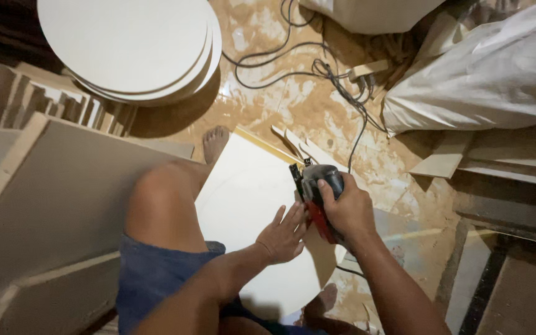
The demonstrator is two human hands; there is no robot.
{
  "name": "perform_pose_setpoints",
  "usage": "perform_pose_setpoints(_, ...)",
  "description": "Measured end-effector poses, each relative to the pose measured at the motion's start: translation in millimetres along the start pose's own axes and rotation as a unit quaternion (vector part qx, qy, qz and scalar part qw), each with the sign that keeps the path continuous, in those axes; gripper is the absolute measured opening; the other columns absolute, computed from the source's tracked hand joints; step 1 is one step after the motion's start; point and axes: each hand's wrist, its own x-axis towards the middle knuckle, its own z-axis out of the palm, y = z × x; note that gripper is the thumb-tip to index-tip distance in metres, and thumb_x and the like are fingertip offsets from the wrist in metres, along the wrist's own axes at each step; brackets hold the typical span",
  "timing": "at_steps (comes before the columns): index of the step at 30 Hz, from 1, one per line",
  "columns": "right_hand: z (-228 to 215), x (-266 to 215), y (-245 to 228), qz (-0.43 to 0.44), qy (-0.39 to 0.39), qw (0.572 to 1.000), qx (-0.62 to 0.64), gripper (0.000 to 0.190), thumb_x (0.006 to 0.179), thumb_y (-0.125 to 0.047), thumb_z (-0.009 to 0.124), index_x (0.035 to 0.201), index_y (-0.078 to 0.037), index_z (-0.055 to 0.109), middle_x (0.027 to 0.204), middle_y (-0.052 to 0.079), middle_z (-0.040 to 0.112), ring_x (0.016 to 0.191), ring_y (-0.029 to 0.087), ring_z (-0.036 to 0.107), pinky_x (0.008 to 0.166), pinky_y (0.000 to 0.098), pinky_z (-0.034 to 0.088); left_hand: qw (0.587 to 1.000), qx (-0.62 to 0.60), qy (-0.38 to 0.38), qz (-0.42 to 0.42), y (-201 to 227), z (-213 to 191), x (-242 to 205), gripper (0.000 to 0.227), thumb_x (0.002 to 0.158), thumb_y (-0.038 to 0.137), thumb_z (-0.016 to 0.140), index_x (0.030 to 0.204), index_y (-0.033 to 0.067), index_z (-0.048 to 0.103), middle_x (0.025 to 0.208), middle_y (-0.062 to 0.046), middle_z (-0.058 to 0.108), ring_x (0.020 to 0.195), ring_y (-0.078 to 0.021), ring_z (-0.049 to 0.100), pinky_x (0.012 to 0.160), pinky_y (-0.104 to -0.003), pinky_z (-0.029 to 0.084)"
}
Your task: The person, sitting on the floor, uses a jigsaw to cut a circular shape out of a piece of white-surfaced wood.
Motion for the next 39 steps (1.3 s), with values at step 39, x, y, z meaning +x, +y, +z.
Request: perform_pose_setpoints(39,10,-9,-67,0.085,0.062,0.991,0.086,0.080,0.107,-0.072,0.048,0.139,0.000,0.066,0.136,0.038,0.075,0.130,0.060,0.070,0.111,0.0652,0.052,0.920,-0.067,0.311,-0.227,-41,-38,-6,0.057,0.106,0.011,0.058,0.162,0.0010,0.057,0.185,-0.029,0.033,0.175,-0.0413,0.026,0.135,-0.070,0.028)
